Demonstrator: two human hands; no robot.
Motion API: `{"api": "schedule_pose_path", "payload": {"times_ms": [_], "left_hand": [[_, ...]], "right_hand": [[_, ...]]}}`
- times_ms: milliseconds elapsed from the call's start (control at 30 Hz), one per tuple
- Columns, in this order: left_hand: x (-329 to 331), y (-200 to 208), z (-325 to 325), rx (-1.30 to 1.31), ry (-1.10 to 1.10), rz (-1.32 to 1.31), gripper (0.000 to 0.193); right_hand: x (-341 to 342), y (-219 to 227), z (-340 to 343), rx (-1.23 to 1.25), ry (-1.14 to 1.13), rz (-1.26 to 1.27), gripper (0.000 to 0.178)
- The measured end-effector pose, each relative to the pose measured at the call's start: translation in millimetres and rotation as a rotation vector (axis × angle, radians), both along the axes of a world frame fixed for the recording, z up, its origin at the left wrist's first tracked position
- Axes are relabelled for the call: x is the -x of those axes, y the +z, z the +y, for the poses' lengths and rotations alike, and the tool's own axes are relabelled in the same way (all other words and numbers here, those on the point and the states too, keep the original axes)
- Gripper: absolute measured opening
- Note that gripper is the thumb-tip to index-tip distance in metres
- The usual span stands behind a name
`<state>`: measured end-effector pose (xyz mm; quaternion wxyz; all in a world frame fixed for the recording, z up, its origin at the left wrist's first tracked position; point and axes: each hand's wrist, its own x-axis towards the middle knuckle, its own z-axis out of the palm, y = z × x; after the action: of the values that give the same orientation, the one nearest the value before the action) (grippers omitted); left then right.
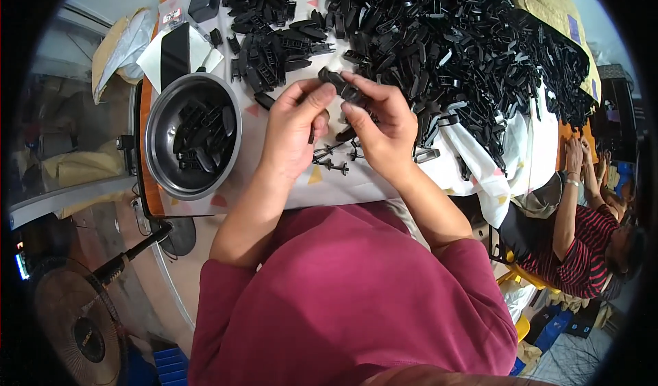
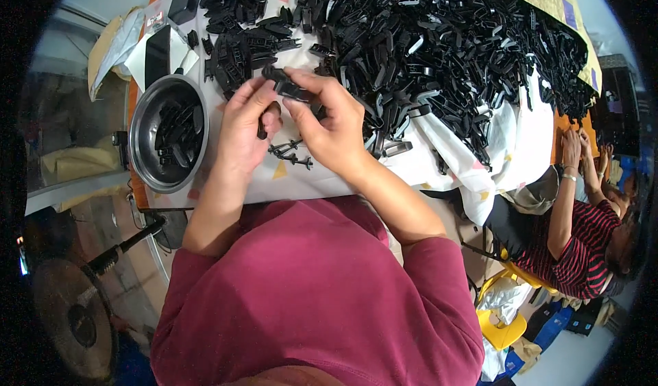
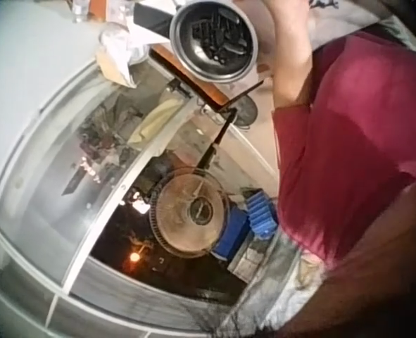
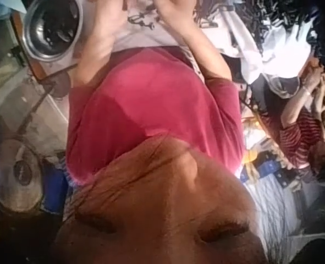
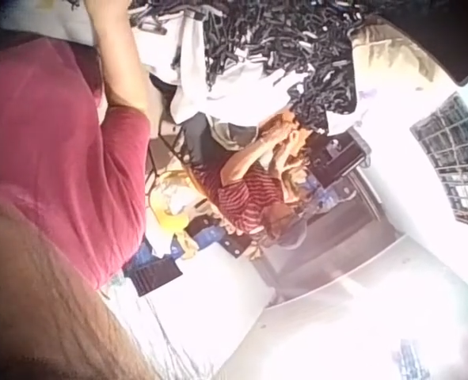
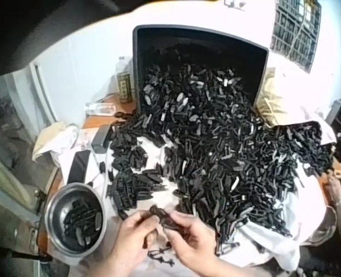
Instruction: Inspecting and assembling small black plastic components at a workstation.
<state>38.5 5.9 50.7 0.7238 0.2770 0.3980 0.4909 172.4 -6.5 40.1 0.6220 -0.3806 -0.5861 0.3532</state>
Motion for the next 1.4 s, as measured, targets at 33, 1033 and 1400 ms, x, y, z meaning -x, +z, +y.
{"api": "schedule_pose_path", "payload": {"times_ms": [33,1033,1400], "left_hand": [[-1.3,2.6,-0.3,0.016,0.095,-0.184,0.02],[-13.9,-8.5,-18.2,-0.04,-0.037,-0.378,0.027],[-8.9,-19.2,-6.0,-0.102,0.038,-0.035,0.027]], "right_hand": [[-5.7,1.3,-2.9,-0.028,0.043,-0.136,0.028],[-20.1,30.6,-12.5,-0.372,-0.294,-0.844,0.049],[-15.1,17.1,-13.4,0.568,0.017,-0.203,0.023]]}}
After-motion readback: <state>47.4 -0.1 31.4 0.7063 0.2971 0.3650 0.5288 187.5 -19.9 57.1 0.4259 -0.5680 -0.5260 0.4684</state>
